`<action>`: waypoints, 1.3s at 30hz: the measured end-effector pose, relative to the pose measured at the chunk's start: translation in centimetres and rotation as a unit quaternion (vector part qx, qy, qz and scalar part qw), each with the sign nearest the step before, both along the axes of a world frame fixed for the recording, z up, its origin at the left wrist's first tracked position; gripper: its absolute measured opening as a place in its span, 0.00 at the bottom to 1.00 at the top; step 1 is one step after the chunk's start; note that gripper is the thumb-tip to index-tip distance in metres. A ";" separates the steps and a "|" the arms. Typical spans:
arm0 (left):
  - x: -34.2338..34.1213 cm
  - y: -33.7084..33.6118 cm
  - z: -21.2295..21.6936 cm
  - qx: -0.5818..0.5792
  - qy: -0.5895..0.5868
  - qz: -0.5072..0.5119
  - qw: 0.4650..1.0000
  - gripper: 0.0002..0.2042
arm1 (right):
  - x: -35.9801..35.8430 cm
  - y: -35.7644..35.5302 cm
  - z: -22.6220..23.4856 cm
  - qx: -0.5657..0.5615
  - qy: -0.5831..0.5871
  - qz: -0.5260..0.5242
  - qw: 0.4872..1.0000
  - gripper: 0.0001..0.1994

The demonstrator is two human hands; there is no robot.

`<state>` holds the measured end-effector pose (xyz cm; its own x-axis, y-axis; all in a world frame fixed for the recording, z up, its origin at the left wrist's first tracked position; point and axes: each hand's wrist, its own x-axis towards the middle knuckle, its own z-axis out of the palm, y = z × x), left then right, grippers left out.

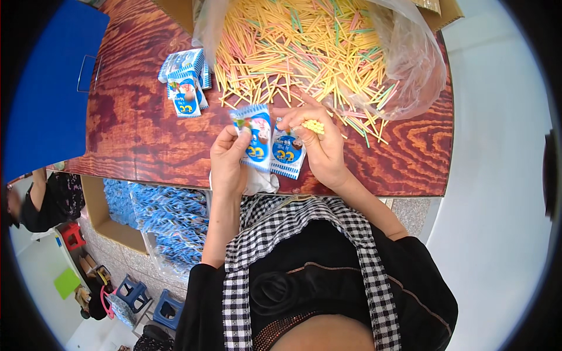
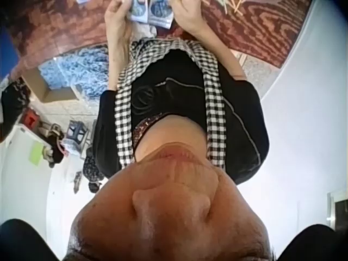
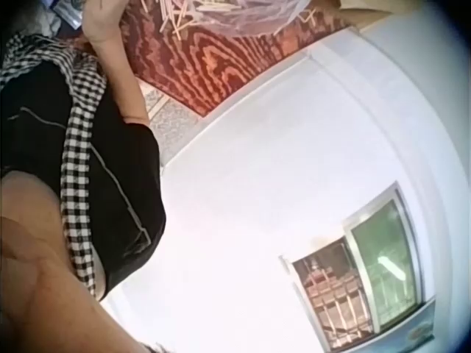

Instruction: Manually packaging small yellow stick-like items into individual blue and white wrappers.

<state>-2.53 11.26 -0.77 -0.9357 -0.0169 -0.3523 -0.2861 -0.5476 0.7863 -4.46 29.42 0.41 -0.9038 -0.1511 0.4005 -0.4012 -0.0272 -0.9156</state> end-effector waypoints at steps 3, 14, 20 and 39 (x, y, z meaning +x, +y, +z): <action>0.3 -0.2 -0.1 -0.124 0.072 0.001 0.990 0.09 | 0.1 0.0 0.0 0.005 0.000 0.004 1.000 0.02; 0.4 -1.9 -0.3 -0.327 0.108 -0.057 0.937 0.06 | 0.5 0.0 0.1 -0.011 -0.006 0.012 1.000 0.04; 0.5 -2.1 2.0 -0.157 0.018 -0.113 0.981 0.08 | 0.6 0.2 -0.3 -0.025 -0.015 0.009 1.000 0.04; 0.4 -1.4 1.5 -0.485 0.271 -0.016 0.831 0.04 | 0.6 0.0 -0.5 -0.072 -0.046 0.004 0.996 0.03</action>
